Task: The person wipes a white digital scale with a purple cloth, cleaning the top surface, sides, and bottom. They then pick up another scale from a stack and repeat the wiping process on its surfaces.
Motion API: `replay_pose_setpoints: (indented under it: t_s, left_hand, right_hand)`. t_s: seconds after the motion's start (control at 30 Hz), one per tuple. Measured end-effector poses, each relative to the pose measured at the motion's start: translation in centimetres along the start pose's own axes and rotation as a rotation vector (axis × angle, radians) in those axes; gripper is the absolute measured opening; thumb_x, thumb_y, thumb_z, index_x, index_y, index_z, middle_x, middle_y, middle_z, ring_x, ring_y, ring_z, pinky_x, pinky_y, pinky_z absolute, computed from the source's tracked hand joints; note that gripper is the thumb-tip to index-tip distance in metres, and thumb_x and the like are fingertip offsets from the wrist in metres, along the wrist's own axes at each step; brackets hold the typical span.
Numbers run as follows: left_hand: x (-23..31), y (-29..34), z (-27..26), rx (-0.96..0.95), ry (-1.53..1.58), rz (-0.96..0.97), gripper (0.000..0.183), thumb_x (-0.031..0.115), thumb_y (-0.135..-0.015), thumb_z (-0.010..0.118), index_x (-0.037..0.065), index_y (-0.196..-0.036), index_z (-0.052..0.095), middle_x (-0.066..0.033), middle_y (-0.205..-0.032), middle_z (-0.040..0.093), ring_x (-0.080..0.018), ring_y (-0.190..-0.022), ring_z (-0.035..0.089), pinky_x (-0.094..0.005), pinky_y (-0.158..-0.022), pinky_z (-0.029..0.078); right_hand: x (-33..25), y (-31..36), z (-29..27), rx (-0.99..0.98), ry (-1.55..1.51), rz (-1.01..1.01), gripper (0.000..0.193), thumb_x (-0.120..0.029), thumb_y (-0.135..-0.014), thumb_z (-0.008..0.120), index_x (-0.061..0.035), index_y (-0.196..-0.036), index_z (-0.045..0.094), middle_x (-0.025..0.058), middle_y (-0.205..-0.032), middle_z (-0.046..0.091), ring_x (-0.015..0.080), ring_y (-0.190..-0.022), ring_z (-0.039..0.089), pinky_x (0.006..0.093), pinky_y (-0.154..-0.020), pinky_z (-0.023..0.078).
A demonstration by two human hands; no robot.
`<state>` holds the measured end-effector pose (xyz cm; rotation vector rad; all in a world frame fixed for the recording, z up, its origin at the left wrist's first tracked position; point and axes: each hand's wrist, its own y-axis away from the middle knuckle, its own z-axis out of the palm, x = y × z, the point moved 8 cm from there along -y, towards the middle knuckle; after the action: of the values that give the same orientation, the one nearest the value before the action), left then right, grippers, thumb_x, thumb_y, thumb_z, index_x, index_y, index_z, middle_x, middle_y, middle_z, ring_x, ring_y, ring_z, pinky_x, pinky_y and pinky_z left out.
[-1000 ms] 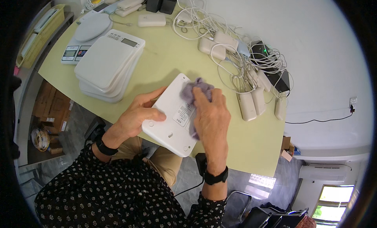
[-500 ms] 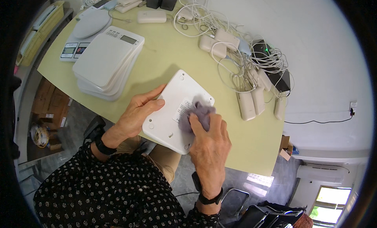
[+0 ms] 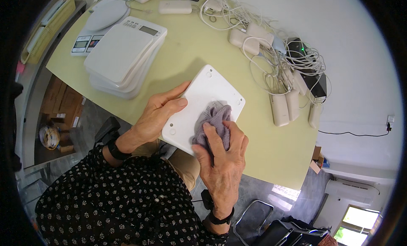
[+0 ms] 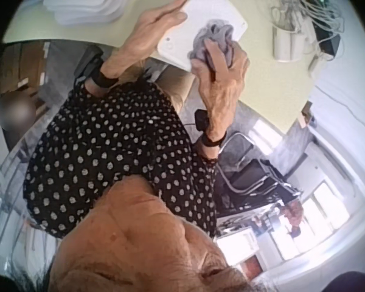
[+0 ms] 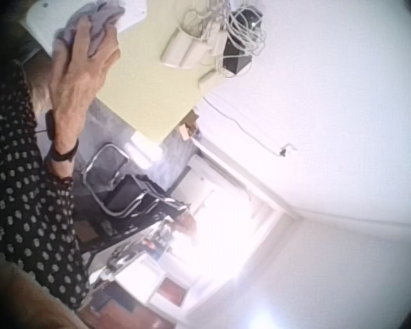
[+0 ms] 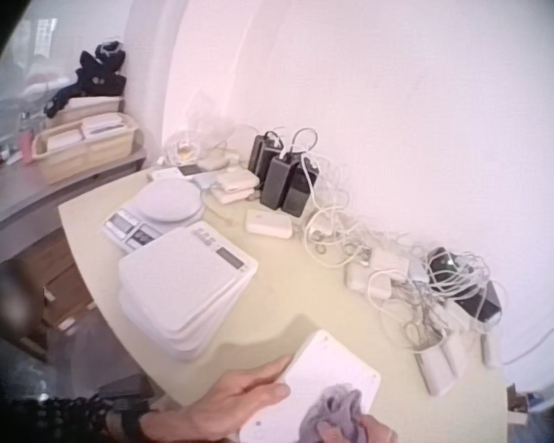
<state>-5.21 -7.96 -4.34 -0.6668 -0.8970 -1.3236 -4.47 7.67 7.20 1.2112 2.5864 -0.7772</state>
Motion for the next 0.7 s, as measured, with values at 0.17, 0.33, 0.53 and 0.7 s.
replay_pose_setpoints:
  t_s: [0.17,0.33,0.53,0.7]
  left_hand:
    - [-0.4,-0.2,-0.6,0.031,-0.099,-0.003,0.054,0.008,-0.105,0.054,-0.007,-0.154,0.038,-0.0129,-0.139,0.061,-0.0110,-0.117,0.059,-0.0247,-0.101,0.049]
    - [-0.3,-0.4,-0.6,-0.018,-0.042,0.038,0.052,0.006,-0.106,0.053,-0.007,-0.154,0.038,-0.0120,-0.137,0.062,-0.0099,-0.116,0.058,-0.0242,-0.101,0.049]
    - [0.0,0.0,-0.1,0.021,-0.071,0.070,0.054,0.009,-0.105,0.055,-0.008,-0.154,0.038,-0.0099,-0.133,0.064,-0.0089,-0.113,0.059,-0.0232,-0.099,0.048]
    - [0.9,0.4,0.3,0.023,-0.142,0.146,0.054,0.008,-0.105,0.056,-0.007,-0.154,0.039,-0.0058,-0.126,0.065,-0.0067,-0.107,0.057,-0.0213,-0.094,0.048]
  right_hand:
    - [-2.2,-0.1,1.3,0.037,-0.119,-0.011,0.025,-0.007,-0.082,0.081,-0.0089,-0.106,0.075,0.0190,-0.117,0.063,0.0373,-0.098,0.066,0.0428,-0.080,0.056]
    - [-4.9,0.0,2.6,-0.091,-0.096,-0.139,0.033,0.001,-0.071,0.080,-0.0120,-0.101,0.077,0.0143,-0.113,0.062,0.0345,-0.098,0.063,0.0418,-0.077,0.055]
    - [-0.8,1.6,-0.2,-0.031,0.027,0.032,0.035,-0.001,-0.062,0.075,-0.0135,-0.095,0.077,0.0097,-0.109,0.062,0.0318,-0.093,0.063,0.0405,-0.071,0.056]
    - [-3.2,1.6,1.3,-0.009,0.078,-0.154,0.034,-0.004,-0.063,0.072,-0.0124,-0.096,0.077,0.0089,-0.111,0.062,0.0304,-0.095,0.062,0.0408,-0.076,0.055]
